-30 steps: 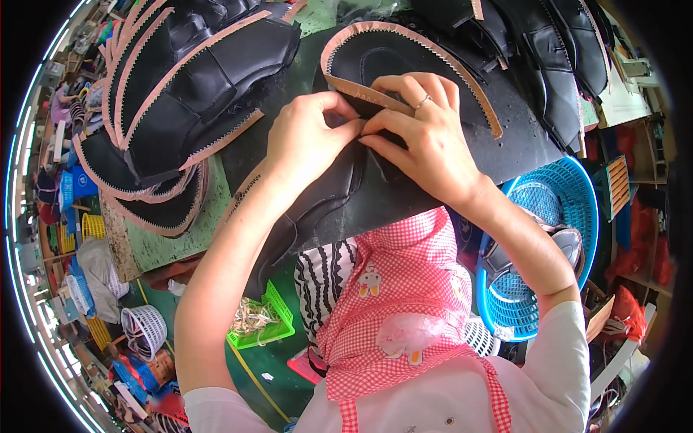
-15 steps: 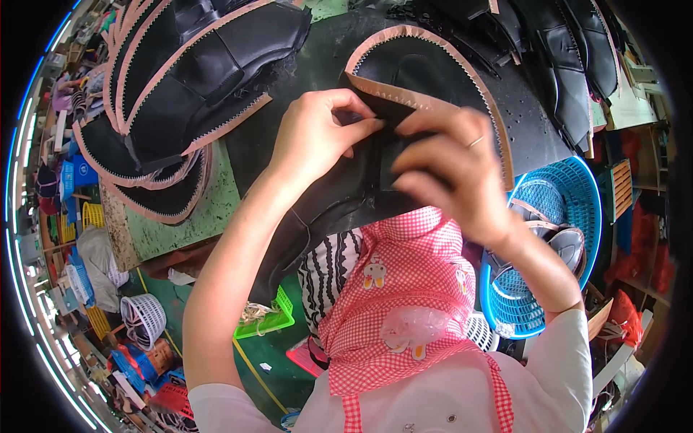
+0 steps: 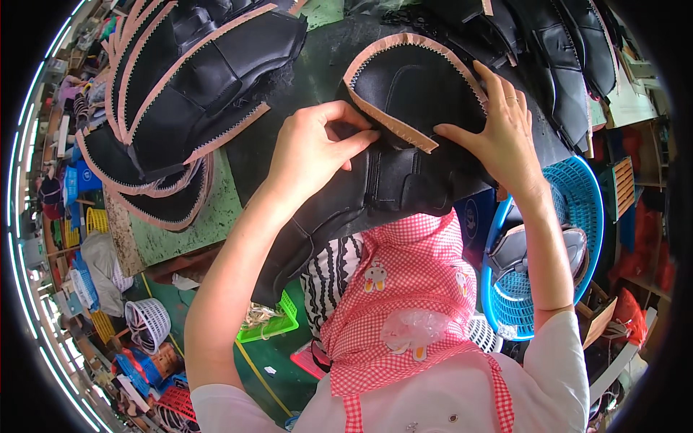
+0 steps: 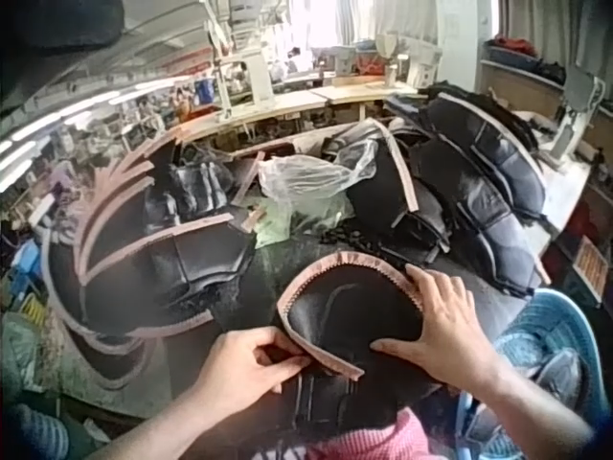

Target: Manually aligning and assembling leather shoe upper components at a factory workbench.

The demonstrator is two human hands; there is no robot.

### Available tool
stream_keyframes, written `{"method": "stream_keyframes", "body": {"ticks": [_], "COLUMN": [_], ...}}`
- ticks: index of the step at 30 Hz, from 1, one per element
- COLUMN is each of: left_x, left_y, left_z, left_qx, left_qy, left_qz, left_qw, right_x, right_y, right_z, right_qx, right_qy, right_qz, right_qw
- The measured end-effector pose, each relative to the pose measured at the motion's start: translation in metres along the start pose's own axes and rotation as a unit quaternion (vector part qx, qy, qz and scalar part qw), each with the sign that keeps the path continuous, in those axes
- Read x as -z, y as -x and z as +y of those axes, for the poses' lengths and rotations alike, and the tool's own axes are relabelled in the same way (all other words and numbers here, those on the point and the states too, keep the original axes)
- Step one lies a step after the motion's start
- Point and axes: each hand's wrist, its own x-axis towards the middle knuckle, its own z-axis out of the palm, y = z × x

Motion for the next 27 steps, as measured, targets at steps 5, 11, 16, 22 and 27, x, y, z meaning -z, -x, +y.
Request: {"method": "stream_keyframes", "body": {"ticks": [5,11,16,22,27], "left_x": [0.003,0.006,0.008,0.008,0.007], "left_y": [0.002,-0.002,-0.004,-0.005,-0.006], "left_z": [0.001,0.007,0.009,0.011,0.007], "left_qx": [0.008,0.013,0.034,0.044,0.029], "left_qy": [-0.037,-0.02,-0.025,-0.051,-0.066], "left_qz": [0.0,-0.026,-0.04,-0.041,-0.035], "left_qw": [0.999,0.999,0.998,0.997,0.997], "right_x": [0.021,0.001,-0.012,-0.008,-0.012], "right_y": [0.019,0.039,0.033,0.028,0.028], "right_z": [-0.027,-0.064,-0.057,-0.065,-0.061], "right_qx": [0.206,0.308,0.353,0.374,0.406], "right_qy": [-0.247,-0.274,-0.256,-0.232,-0.266], "right_qz": [-0.024,-0.109,-0.093,-0.068,-0.058], "right_qw": [0.947,0.905,0.895,0.895,0.872]}}
